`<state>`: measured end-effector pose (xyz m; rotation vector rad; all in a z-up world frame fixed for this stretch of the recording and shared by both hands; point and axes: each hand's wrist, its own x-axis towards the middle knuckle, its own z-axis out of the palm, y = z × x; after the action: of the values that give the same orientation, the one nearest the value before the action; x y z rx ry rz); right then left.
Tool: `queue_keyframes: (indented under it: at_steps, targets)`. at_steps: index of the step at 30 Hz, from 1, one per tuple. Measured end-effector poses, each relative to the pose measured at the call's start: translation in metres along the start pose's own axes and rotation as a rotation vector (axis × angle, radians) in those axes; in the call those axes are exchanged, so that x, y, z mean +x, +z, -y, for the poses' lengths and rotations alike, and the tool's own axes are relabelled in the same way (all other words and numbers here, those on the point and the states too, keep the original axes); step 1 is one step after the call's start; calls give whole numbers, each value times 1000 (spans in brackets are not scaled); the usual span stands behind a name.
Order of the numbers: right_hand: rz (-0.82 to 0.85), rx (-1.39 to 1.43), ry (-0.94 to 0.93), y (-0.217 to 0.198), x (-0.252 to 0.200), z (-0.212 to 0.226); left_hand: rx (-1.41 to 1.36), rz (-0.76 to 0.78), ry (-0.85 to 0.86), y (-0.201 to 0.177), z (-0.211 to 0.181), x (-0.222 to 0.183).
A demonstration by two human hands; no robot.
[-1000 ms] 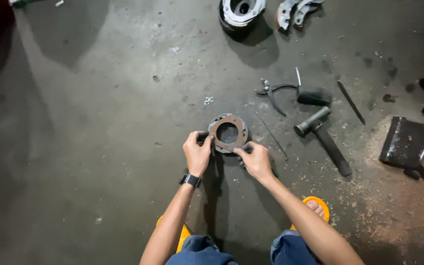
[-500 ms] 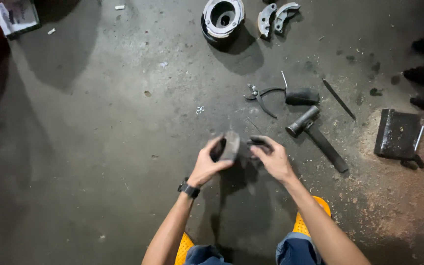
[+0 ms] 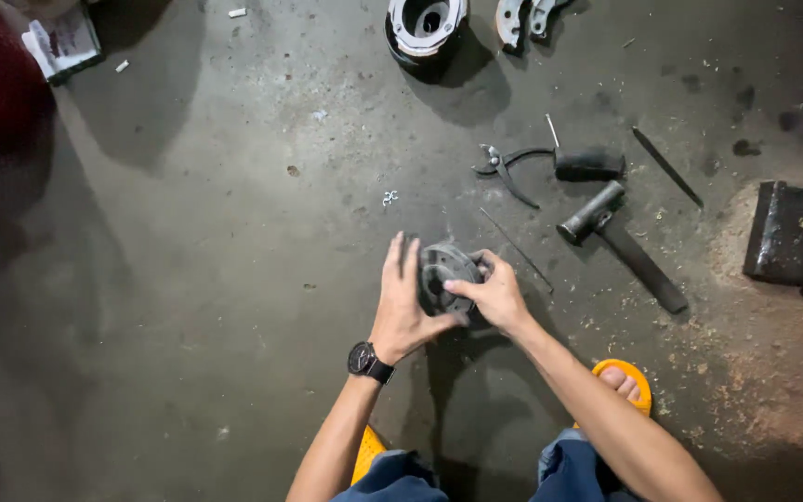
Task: The person sits on the workshop floor cleaning and reassembling a motorcycle clutch hub. They scrape residue from the hub with a small tool, tap components with a hammer, fit the clutch shoes into the hub, then stand and carry the assembled part and a power tool across the workshop.
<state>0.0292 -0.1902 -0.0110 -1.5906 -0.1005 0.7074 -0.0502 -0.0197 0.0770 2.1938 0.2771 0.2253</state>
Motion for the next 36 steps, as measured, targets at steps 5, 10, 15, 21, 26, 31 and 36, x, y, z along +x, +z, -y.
queue_keyframes:
  at_steps: [5, 10, 15, 21, 26, 31, 36]
  targets:
    - [50, 156, 2, 15, -6, 13, 204, 217, -56, 14, -7, 7]
    - [108, 200, -21, 5, -15, 42, 207, 52, -14, 20, -3, 1]
    - [89, -82, -27, -41, -19, 69, 207, 167, -35, 1, -24, 22]
    - [-610, -895, -238, -165, -20, 43, 610, 486, -179, 3, -12, 42]
    - [-375, -1071, -148, -203, -13, 17, 667, 473, -169, 11, 0, 38]
    - [-296, -935, -298, -152, -40, 31, 651, 354, -278, 13, 13, 31]
    - [-60, -483, 65, -58, -62, 65, 356, 214, -117, 10, 28, 17]
